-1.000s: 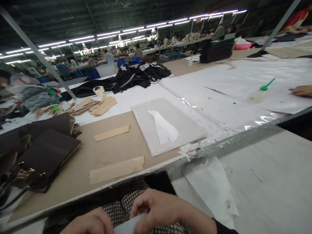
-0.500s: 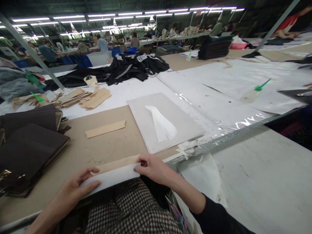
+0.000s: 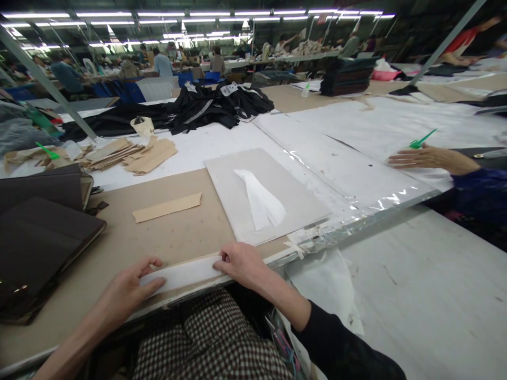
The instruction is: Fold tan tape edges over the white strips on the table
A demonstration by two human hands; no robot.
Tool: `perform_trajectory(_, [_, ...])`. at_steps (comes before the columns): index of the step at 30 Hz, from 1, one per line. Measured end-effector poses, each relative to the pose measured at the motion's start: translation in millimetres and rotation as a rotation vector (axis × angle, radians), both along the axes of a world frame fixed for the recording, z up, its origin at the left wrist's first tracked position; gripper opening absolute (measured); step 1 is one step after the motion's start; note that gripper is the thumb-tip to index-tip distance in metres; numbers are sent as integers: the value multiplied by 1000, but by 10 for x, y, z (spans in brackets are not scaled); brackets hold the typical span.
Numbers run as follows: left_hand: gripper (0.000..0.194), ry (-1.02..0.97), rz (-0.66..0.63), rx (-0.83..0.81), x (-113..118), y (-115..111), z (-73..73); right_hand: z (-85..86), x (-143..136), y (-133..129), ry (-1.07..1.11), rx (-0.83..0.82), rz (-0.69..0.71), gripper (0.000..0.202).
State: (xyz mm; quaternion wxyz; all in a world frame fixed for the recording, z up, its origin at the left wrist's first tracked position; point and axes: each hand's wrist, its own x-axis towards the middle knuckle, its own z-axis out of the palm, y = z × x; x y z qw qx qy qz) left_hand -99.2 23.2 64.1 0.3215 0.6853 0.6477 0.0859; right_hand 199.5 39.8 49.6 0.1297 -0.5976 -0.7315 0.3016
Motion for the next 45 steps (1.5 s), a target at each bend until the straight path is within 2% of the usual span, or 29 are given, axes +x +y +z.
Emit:
perform_trajectory(21, [32,28,-30,-21,-8,-30,-5,-36,10,-7,-12,10,-25,15])
perform_trajectory(26, [31,-29,-19,-7,-60,-21,47,-43,7,-35,-15,14,19,13])
perform_trajectory(30, [38,-203,36,-32,-272,-9,95,-131,41,-29,-40,19,57,25])
perform_trajectory(35, [41,-237,121,-20,-508,-16,55,-286,92,34,-44,-4,84,40])
perform_trajectory(45, [42,-112,127,73,-511,-43,-15,-423,147,71,-51,-9,84,46])
